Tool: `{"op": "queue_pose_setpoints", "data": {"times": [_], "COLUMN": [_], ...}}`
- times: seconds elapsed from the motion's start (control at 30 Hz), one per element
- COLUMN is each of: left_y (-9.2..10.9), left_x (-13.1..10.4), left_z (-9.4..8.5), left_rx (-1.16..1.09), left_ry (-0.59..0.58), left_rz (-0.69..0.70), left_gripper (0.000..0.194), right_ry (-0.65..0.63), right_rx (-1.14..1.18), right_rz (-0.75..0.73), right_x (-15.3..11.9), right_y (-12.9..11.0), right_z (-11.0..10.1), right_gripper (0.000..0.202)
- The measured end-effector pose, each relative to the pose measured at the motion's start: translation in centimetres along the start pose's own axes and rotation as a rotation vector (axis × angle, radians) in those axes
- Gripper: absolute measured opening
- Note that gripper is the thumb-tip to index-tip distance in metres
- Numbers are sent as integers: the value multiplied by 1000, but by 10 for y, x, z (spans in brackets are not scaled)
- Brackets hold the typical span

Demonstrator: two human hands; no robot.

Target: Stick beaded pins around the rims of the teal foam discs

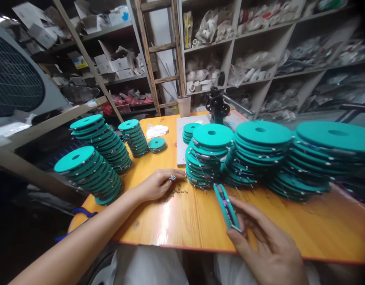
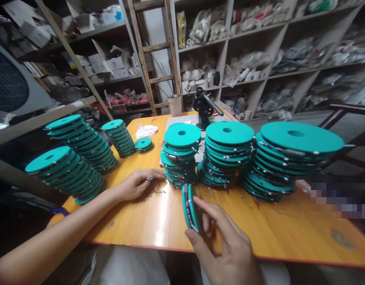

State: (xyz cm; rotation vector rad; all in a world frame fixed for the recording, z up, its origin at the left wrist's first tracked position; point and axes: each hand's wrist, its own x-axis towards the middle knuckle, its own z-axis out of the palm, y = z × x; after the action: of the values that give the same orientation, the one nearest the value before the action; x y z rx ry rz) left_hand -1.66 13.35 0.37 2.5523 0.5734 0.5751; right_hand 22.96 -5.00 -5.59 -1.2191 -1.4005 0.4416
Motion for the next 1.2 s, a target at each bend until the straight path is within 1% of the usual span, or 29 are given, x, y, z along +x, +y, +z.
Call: {"op": "queue_pose_setpoints", "data": {"times": [0.1,0.2,0.3,0.4,0.5,0.63,0.7,0.8,0.9,0.97,1.1,1.2], "left_y": [6,10,13,16,21,30,34,35,27,20,9,11], "left_x": [-1,-8,-14,-19,-24,-33,-37,-37,-30,-23,-13,-11], "left_z": [0,0,-1,-3,-4,-5,-5,-9,-14,-15,-13,-9], "left_rx": [15,36,41,28,12,-11,-43,-108,-92,-54,-31,-57], "left_ry": [-78,-139,-185,-214,-239,-277,-280,-222,-137,-107,-122,-177], "left_rz": [40,72,110,146,174,184,173,149,92,39,-2,39], "left_gripper": [45,49,51,51,52,52,52,50,48,50,51,50], "right_ry": [-8,10,57,69,60,11,14,32,0,-10,13,1], "right_rx": [-28,-18,2,0,-4,-29,-35,-36,-49,-58,-57,-45], "right_rz": [-38,-35,-12,-9,-1,-60,-58,-25,-49,-63,-49,-75], "right_x": [-1,-2,-1,1,1,1,0,-2,-3,-2,-1,0], "right_y": [-1,-6,-13,-17,-17,-14,-13,-12,-11,-10,-10,-13], "right_z": [0,3,5,6,5,3,3,3,2,1,1,2], "right_gripper": [47,44,39,38,38,41,41,40,43,44,43,43]}}
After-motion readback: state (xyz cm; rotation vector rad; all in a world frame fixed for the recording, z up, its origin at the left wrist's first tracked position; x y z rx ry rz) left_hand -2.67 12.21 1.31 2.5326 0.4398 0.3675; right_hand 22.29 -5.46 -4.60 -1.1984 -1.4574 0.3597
